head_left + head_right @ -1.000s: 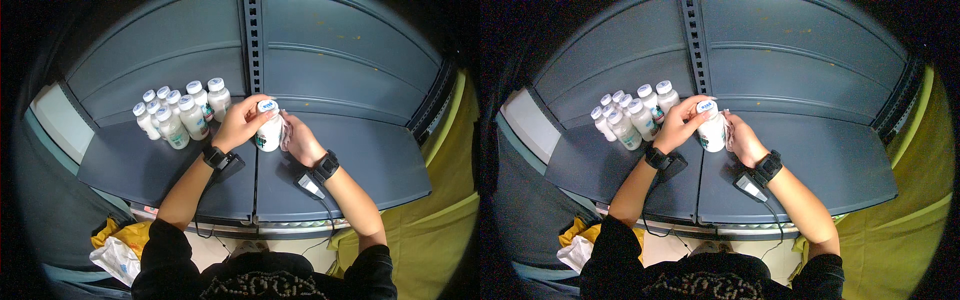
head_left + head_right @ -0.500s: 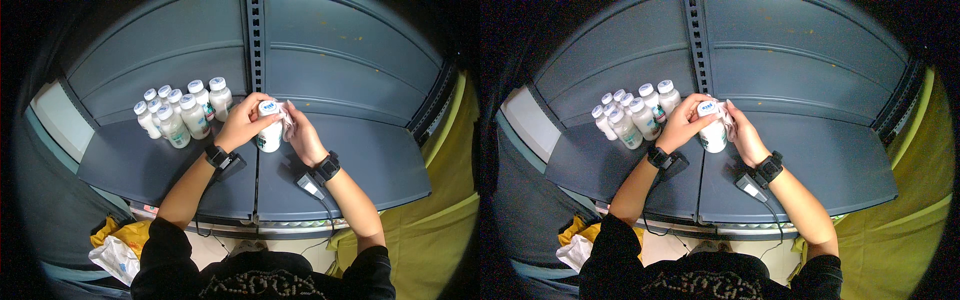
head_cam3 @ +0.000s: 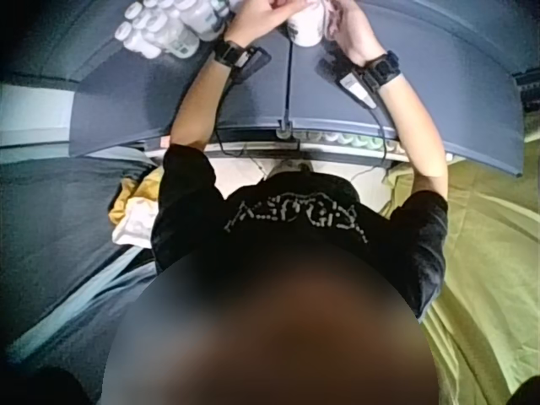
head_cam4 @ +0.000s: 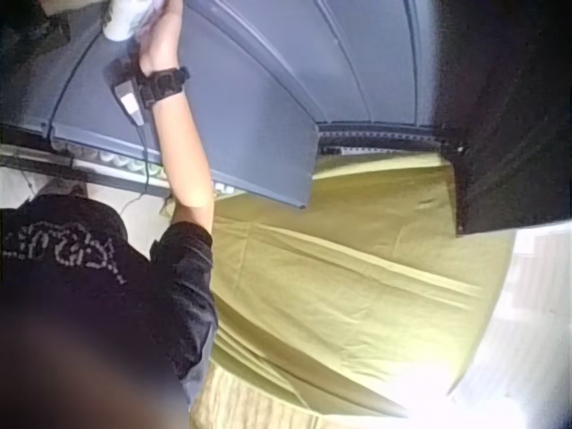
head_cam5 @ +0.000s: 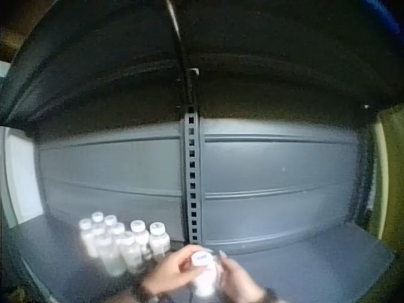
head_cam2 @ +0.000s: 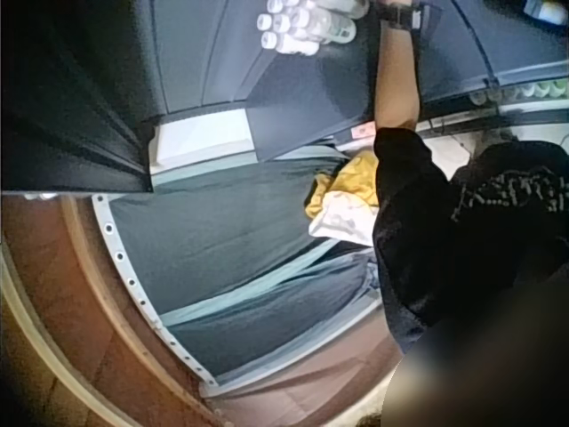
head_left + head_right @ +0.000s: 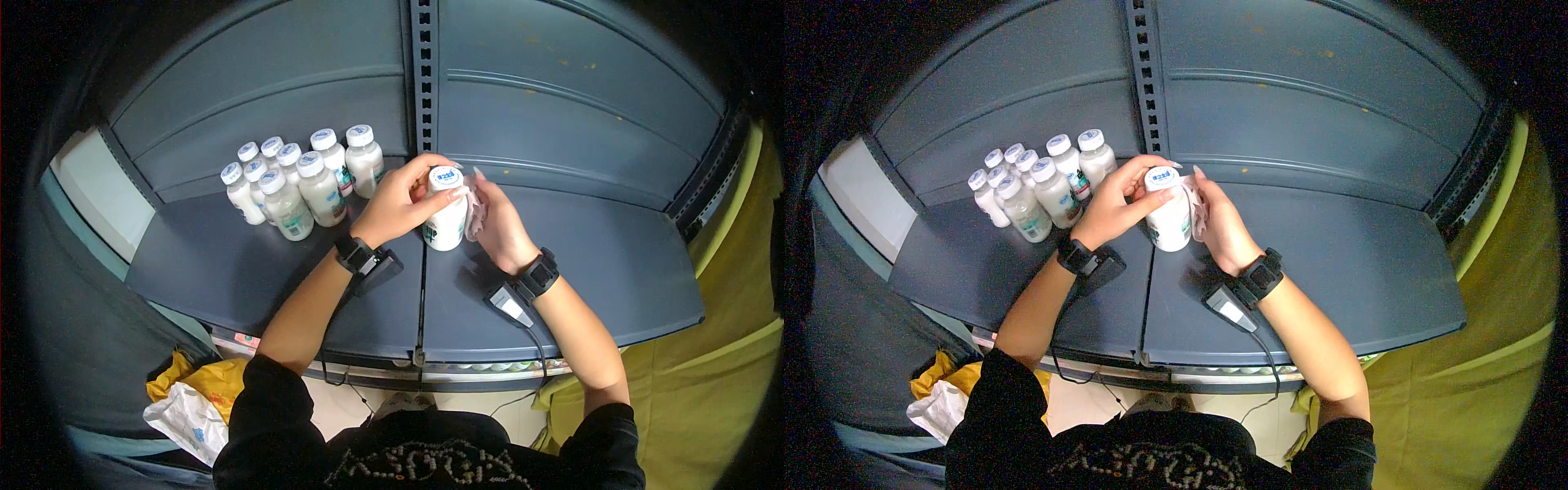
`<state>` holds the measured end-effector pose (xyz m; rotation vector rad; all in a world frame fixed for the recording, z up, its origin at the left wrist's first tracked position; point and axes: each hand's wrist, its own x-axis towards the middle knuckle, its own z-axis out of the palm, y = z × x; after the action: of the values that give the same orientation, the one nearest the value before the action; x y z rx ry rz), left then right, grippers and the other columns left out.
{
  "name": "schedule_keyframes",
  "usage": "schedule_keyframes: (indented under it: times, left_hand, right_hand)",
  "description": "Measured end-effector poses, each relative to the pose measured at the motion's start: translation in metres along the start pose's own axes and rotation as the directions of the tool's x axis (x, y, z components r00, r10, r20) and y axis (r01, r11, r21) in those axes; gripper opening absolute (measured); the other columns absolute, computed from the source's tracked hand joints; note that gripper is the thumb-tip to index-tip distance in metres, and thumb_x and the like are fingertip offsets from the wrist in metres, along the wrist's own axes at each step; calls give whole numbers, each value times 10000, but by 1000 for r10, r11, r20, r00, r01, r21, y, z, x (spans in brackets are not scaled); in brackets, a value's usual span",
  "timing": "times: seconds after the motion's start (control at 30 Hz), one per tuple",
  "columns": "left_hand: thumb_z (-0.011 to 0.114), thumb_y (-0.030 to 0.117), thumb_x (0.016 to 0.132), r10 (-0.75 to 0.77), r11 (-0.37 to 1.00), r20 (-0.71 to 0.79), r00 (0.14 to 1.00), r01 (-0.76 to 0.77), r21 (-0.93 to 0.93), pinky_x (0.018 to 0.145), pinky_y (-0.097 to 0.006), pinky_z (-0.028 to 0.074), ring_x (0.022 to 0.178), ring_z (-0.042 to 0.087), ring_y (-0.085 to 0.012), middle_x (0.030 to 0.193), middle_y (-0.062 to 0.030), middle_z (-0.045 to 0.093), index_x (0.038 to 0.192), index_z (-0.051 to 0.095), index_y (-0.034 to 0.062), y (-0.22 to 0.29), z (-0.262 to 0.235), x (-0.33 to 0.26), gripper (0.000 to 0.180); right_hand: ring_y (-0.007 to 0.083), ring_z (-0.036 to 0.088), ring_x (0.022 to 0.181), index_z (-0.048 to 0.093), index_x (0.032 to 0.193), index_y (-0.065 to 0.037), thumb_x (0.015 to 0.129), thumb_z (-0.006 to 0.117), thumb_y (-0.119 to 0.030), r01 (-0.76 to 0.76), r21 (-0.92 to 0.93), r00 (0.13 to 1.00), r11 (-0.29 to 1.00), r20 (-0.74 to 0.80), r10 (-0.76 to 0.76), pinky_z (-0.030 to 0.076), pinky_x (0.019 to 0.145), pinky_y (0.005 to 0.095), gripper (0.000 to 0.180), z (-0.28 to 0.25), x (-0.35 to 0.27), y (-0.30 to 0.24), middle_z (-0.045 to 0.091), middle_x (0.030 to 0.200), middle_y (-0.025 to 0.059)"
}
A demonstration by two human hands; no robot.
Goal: Wipe bottles with a cloth and clean the shelves in a supermarket storage or display area.
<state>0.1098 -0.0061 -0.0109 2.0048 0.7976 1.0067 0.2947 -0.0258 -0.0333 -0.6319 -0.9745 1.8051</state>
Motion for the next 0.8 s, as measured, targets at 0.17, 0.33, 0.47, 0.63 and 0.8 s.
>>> schedule_keyframes:
  times: [0.17, 0.33, 0.47, 0.63, 0.8]
  left_hand:
    - [632, 46, 869, 25, 999, 8, 1000, -25, -40, 808, -222, 460, 968, 545, -66, 1109, -38, 577, 1266, 477, 14, -3, -2, -1, 428]
    - [747, 179, 781, 108, 994, 13, 994, -108, 33, 630, -204, 377, 698, 413, -53, 776, 39, 506, 1187, 589, 44, 15, -7, 0, 457]
    - [783, 188, 725, 252, 939, 51, 966, -257, 226, 732, -253, 373, 840, 424, -130, 874, -1, 485, 1214, 598, 71, 22, -13, -4, 535]
    - [791, 172, 690, 328, 881, 118, 937, -349, 319, 775, -278, 357, 874, 417, -177, 862, -18, 426, 1199, 609, 75, 23, -14, -5, 549]
    - [787, 173, 698, 236, 939, 172, 956, -270, 212, 790, -280, 350, 896, 421, -172, 884, -18, 434, 1176, 615, 71, 24, -16, -6, 518]
  right_hand:
    - [128, 554, 988, 571, 1121, -67, 976, 396, -441, 118, -41, 985, 992, -123, -122, 395, 905, 281, 438, 14, -7, -9, 615, 1069, 30]
    - [124, 551, 973, 579, 1131, -66, 968, 397, -471, 196, -72, 979, 978, -41, -199, 398, 873, 271, 473, 13, -3, -12, 617, 1068, 28]
    - [131, 560, 1012, 555, 1158, -86, 966, 382, -473, 186, -136, 982, 973, -6, -189, 428, 859, 285, 466, 7, 0, -10, 605, 1097, 38]
    - [115, 556, 971, 578, 1135, -84, 989, 353, -440, 138, -191, 990, 972, -15, -144, 416, 832, 267, 446, -3, 4, -4, 614, 1045, 17]
    - [98, 552, 916, 599, 1093, -84, 1000, 340, -415, 47, -165, 998, 985, -37, -54, 414, 814, 255, 430, 9, 2, -6, 621, 976, 0]
